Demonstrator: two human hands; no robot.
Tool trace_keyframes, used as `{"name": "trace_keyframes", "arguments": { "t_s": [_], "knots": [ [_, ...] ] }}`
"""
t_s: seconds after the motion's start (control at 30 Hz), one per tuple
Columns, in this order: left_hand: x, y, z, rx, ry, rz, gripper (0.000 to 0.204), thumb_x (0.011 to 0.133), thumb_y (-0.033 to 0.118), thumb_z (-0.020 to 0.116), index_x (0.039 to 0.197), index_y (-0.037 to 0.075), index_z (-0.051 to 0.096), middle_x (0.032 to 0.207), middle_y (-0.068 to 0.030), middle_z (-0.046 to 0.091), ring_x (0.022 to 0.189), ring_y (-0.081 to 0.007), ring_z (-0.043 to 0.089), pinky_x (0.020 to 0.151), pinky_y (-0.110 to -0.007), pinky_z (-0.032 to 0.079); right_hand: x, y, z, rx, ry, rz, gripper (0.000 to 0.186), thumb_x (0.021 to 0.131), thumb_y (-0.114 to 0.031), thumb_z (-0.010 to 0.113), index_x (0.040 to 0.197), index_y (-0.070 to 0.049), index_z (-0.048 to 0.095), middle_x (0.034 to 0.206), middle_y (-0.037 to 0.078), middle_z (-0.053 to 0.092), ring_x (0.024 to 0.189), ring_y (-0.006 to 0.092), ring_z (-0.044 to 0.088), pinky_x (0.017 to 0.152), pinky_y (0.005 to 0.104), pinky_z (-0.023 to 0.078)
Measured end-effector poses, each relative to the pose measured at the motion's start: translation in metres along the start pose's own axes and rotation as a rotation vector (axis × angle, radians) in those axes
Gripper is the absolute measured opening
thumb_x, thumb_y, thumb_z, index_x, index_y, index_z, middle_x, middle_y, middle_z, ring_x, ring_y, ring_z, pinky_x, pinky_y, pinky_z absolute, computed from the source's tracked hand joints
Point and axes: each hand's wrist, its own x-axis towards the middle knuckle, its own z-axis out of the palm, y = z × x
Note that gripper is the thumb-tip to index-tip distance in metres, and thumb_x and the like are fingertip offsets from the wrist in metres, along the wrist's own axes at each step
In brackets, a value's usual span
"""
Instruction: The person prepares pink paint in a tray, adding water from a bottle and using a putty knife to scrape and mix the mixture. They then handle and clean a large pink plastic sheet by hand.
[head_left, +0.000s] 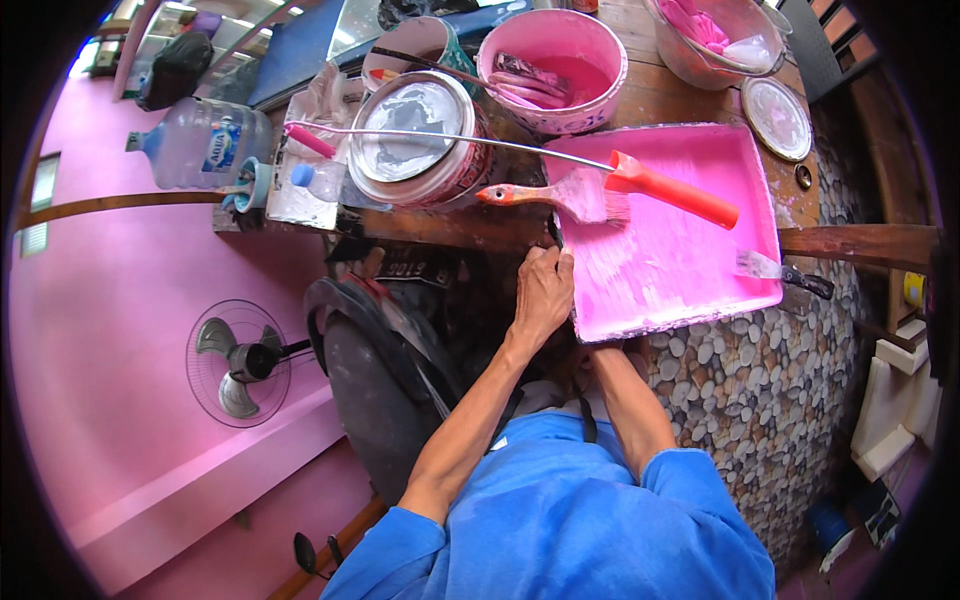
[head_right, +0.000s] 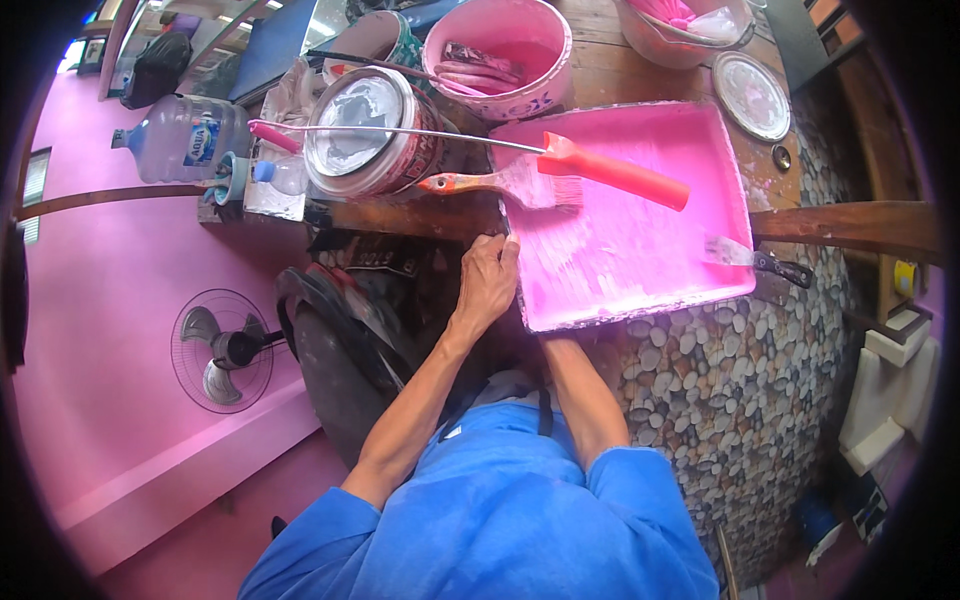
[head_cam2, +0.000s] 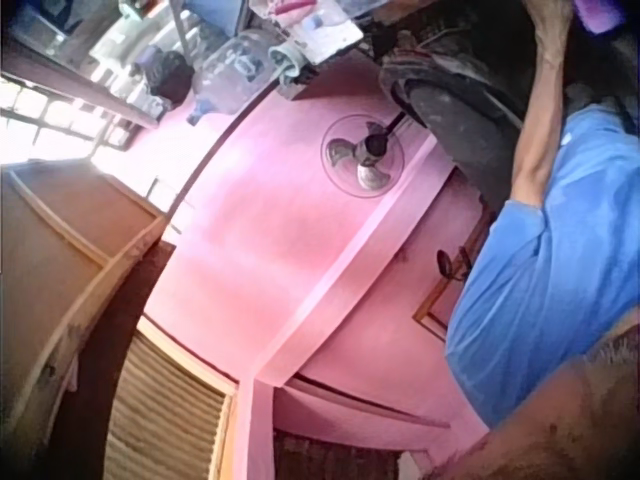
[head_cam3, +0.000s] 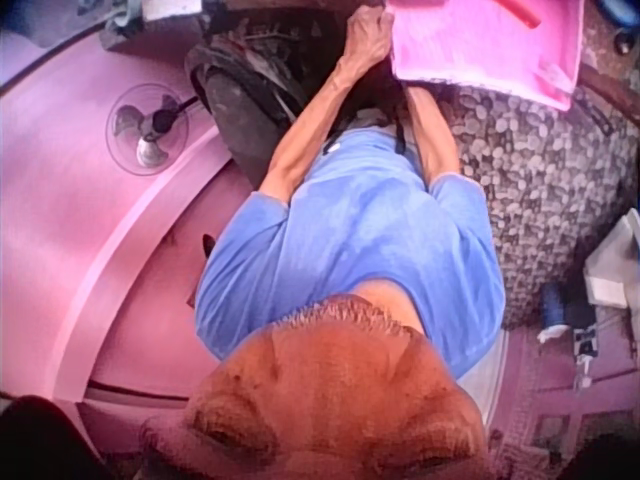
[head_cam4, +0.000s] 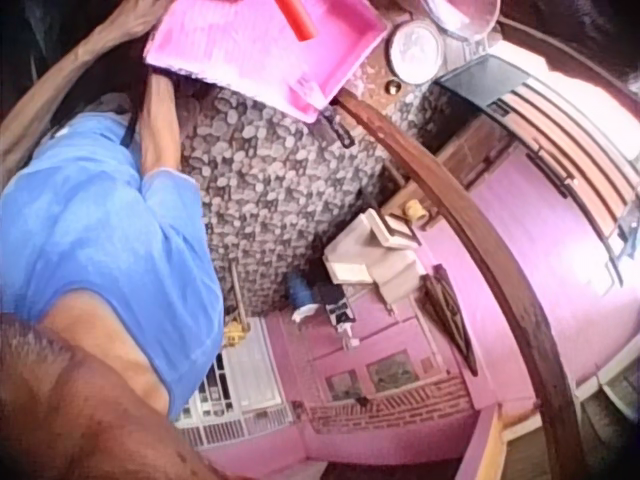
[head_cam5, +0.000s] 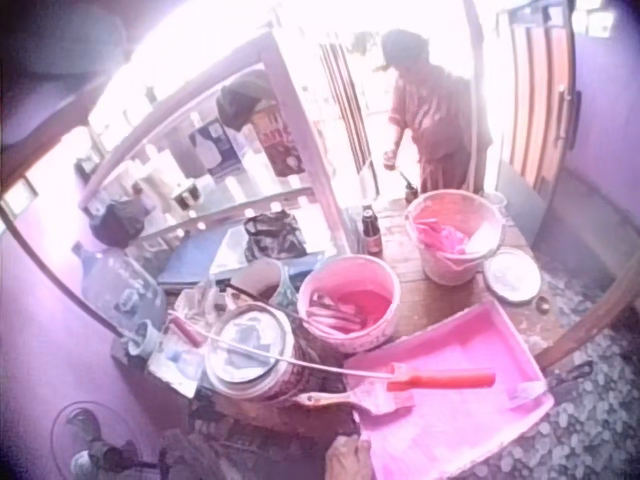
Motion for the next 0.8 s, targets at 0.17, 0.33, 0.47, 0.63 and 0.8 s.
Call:
{"name": "trace_keyframes", "arguments": {
  "t_s": [0.17,0.33,0.47,0.63,0.8],
  "knots": [
    [0.0,-0.007,0.004,-0.016,0.065,-0.021,0.028,0.089,0.018,0.053,0.07,-0.002,0.053,0.068,-0.0237,0.053,0.069,-0.041,0.053,0.063,-0.049,0.04,-0.055,-0.001,-0.008,-0.373,-0.046,-0.12,0.068,0.078,-0.036,0.071,0.129,0.0,0.045,0.125,0.022,0.05,0.12,0.0385,0.044,0.101,0.0439,0.034],
    [-0.002,0.05,-0.027,-0.118,0.088,-0.177,0.026,0.087,0.024,0.061,0.08,-0.001,0.061,0.069,-0.0214,0.061,0.064,-0.0333,0.062,0.06,-0.04,0.047,-0.1,0.117,-0.098,-0.761,0.155,-0.277,0.05,0.078,-0.028,0.069,0.117,0.001,0.057,0.106,0.023,0.061,0.1,0.0379,0.058,0.087,0.0433,0.045],
    [-0.016,0.003,-0.008,-0.189,0.134,-0.291,0.031,0.09,0.031,0.059,0.1,0.001,0.062,0.08,-0.018,0.067,0.071,-0.026,0.065,0.062,-0.037,0.049,-0.092,0.022,-0.212,-0.527,0.515,-0.134,0.067,0.08,-0.031,0.07,0.13,0.003,0.042,0.112,0.026,0.054,0.099,0.0342,0.058,0.083,0.0423,0.049],
    [-0.053,-0.062,0.007,-0.491,0.152,-0.432,0.029,0.093,0.022,0.056,0.112,0.001,0.058,0.085,-0.0101,0.067,0.075,-0.0142,0.064,0.059,-0.025,0.051,-0.058,-0.079,-0.319,-0.355,0.81,-0.221,0.091,0.079,-0.041,0.074,0.143,-0.001,0.024,0.124,0.024,0.048,0.097,0.0277,0.058,0.078,0.0364,0.052],
    [-0.121,-0.128,0.001,-0.485,0.121,-0.651,0.021,0.084,0.005,0.061,0.102,-0.005,0.062,0.082,-0.0106,0.067,0.065,-0.0136,0.064,0.055,-0.025,0.051,-0.011,-0.079,-0.372,0.086,0.46,-0.097,0.033,0.084,-0.021,0.071,0.105,0.0,0.056,0.083,0.007,0.065,0.064,0.0135,0.064,0.054,0.0233,0.052]
  ]
}}
